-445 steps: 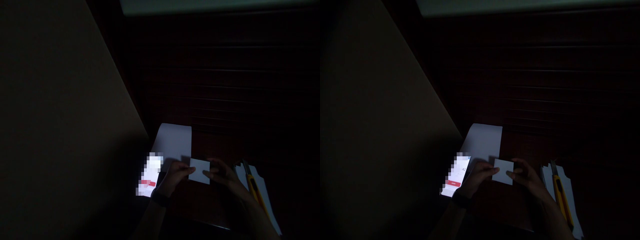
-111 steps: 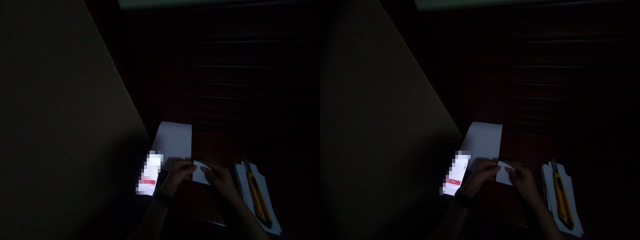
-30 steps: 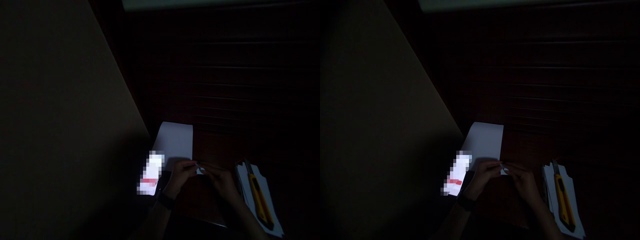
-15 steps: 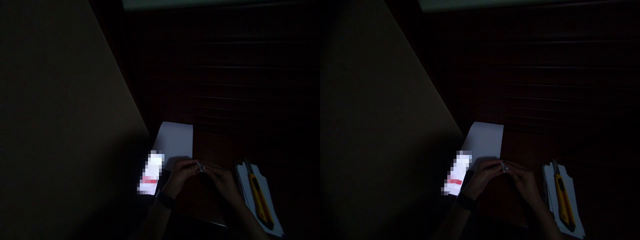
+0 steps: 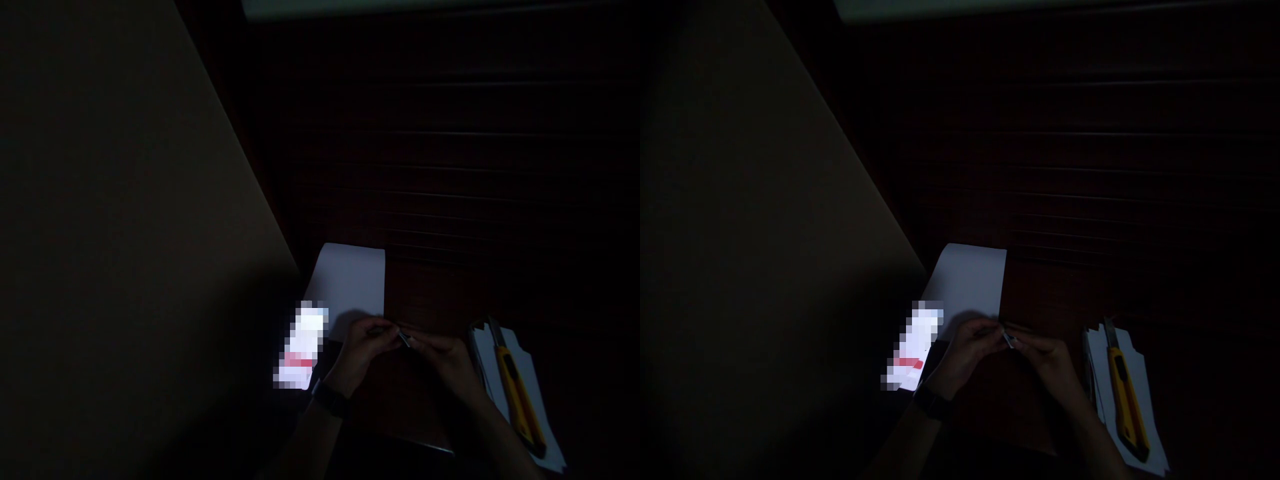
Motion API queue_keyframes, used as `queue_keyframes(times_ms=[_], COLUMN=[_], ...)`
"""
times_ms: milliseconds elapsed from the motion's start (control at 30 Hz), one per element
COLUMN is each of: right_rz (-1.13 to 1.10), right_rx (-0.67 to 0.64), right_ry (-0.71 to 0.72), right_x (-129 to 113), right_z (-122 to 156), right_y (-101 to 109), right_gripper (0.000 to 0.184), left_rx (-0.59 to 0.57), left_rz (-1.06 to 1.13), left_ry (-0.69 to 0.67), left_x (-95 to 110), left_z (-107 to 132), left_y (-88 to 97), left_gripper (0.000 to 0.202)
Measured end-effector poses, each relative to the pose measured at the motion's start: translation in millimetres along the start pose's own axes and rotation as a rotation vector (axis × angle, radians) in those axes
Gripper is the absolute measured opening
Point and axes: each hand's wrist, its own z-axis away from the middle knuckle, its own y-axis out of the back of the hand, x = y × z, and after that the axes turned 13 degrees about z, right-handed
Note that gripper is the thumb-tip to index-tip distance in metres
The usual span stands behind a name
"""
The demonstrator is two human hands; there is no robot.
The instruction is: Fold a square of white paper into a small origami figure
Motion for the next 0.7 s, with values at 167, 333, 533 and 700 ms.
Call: queue_keyframes(times_ms=[167,333,533,700], right_rz=[0.03,0.149,0.243,0.24], right_rx=[0.004,0.151,0.207,0.26], right_ry=[0.042,0.128,0.109,0.069], right_x=[-2,-6,-9,-7], right_z=[1,0,2,2], right_y=[-3,-8,-9,-10], right_gripper=[0.033,0.022,0.019,0.019], left_rx=[0.04,0.056,0.02,0.037], left_rz=[-0.124,-0.261,-0.427,-0.526], left_ry=[-0.037,-0.109,-0.226,-0.314], left_x=[3,4,2,1], left_z=[0,-2,-4,-1], left_y=[-1.9,-2.9,-3.7,-7.7], left_gripper=[0.026,0.024,0.017,0.012])
